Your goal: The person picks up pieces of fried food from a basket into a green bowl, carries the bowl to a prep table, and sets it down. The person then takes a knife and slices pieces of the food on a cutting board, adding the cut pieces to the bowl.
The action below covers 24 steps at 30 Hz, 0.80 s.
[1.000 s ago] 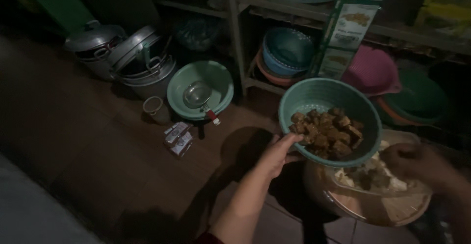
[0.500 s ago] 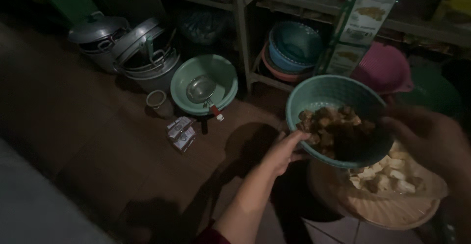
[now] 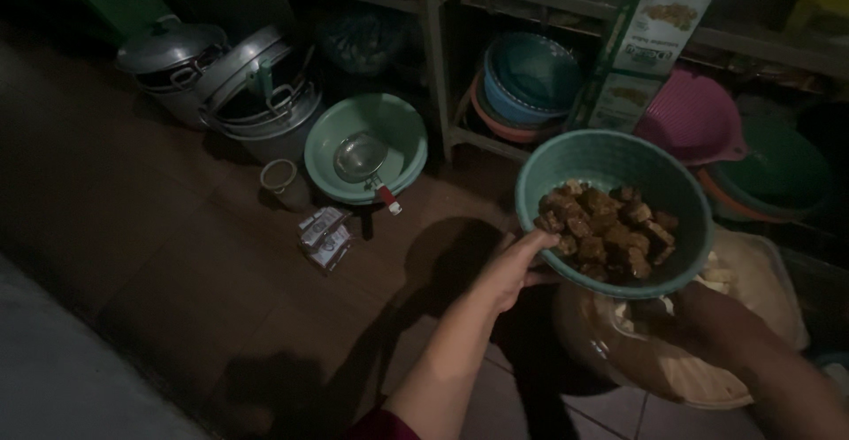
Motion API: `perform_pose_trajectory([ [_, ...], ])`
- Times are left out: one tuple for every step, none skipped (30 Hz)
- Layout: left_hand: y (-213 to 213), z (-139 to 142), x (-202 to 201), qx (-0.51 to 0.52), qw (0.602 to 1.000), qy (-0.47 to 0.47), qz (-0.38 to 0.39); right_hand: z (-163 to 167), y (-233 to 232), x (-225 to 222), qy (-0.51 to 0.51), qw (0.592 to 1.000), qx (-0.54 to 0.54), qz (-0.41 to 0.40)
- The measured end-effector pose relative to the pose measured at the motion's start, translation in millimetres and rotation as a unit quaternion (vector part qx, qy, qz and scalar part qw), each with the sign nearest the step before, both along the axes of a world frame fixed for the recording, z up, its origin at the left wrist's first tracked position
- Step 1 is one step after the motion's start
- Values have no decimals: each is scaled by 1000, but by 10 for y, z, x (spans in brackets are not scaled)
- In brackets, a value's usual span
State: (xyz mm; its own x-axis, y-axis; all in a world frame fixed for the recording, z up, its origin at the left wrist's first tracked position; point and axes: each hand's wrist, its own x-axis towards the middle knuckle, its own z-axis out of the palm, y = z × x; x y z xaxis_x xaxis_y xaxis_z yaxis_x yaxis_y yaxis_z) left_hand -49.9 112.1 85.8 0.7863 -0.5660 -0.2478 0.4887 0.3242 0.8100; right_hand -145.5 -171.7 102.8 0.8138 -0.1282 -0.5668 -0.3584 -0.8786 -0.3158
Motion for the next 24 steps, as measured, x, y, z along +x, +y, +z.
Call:
perform_pose_trajectory([
  [1, 2, -3, 4, 1000, 2, 2, -14, 62, 35, -9, 975, 147, -168],
  [-2, 4, -3, 7, 1000, 4, 3, -34, 117, 78, -15, 900, 290, -326],
  [-4, 6, -2, 7, 1000, 4, 4, -43, 140, 105, -19, 777, 423, -466],
  [-2, 7, -2, 7, 1000, 5, 5, -37, 133, 116, -6, 853, 338, -397],
  [1, 7, -1, 8, 1000, 6, 7, -31, 127, 132, 8, 914, 249, -321],
  [5, 7, -2, 11, 1000, 3, 6, -23, 118, 145, 20, 958, 156, -238],
  [9, 7, -4, 14, 1000, -1, 4, -10, 105, 150, 32, 986, 61, -152],
  [13, 8, -7, 16, 1000, -4, 3, -3, 101, 167, 43, 996, -35, -63],
  [17, 10, -9, 19, 1000, 1, 11, 1, 92, 169, 53, 990, -130, 26],
  [19, 14, -15, 21, 1000, 5, 19, -9, 82, 163, 56, 991, -122, 25],
  [19, 18, -22, 23, 999, 10, 26, -35, 79, 175, 59, 991, -114, 24],
  [19, 23, -28, 18, 999, 14, 25, -72, 52, 163, 62, 992, -107, 21],
  [19, 29, -33, 14, 1000, 16, 23, -130, 18, 139, 24, 993, -101, 59],
  [15, 36, -33, 9, 1000, 18, 22, -215, -11, 112, -16, 990, -96, 98],
  [9, 44, -32, 6, 1000, 15, 19, -309, -59, 98, -56, 985, -90, 136],
  [12, 45, -37, 3, 1000, 12, 16, -408, -126, 116, -95, 990, -46, 94],
  [15, 47, -38, -1, 1000, 10, 13, -500, -208, 134, -133, 990, -2, 51],
  [17, 46, -40, 3, 1000, 12, 17, -585, -294, 158, -171, 984, 41, 8],
  [19, 43, -44, 6, 1000, 13, 20, -639, -404, 194, -139, 967, 170, -127],
  [23, 41, -40, 8, 1000, 14, 25, -669, -514, 233, -100, 916, 295, -254],
  [27, 38, -38, 2, 1000, 11, 22, -703, -581, 268, -55, 831, 412, -369],
  [27, 36, -39, -5, 1000, 9, 19, -692, -675, 261, -38, 913, 298, -275],
  [26, 37, -38, -13, 1000, 7, 17, -657, -754, 244, -20, 969, 176, -172],
  [28, 37, -42, -13, 1000, 9, 23, -629, -769, 233, -1, 997, 51, -64],
])
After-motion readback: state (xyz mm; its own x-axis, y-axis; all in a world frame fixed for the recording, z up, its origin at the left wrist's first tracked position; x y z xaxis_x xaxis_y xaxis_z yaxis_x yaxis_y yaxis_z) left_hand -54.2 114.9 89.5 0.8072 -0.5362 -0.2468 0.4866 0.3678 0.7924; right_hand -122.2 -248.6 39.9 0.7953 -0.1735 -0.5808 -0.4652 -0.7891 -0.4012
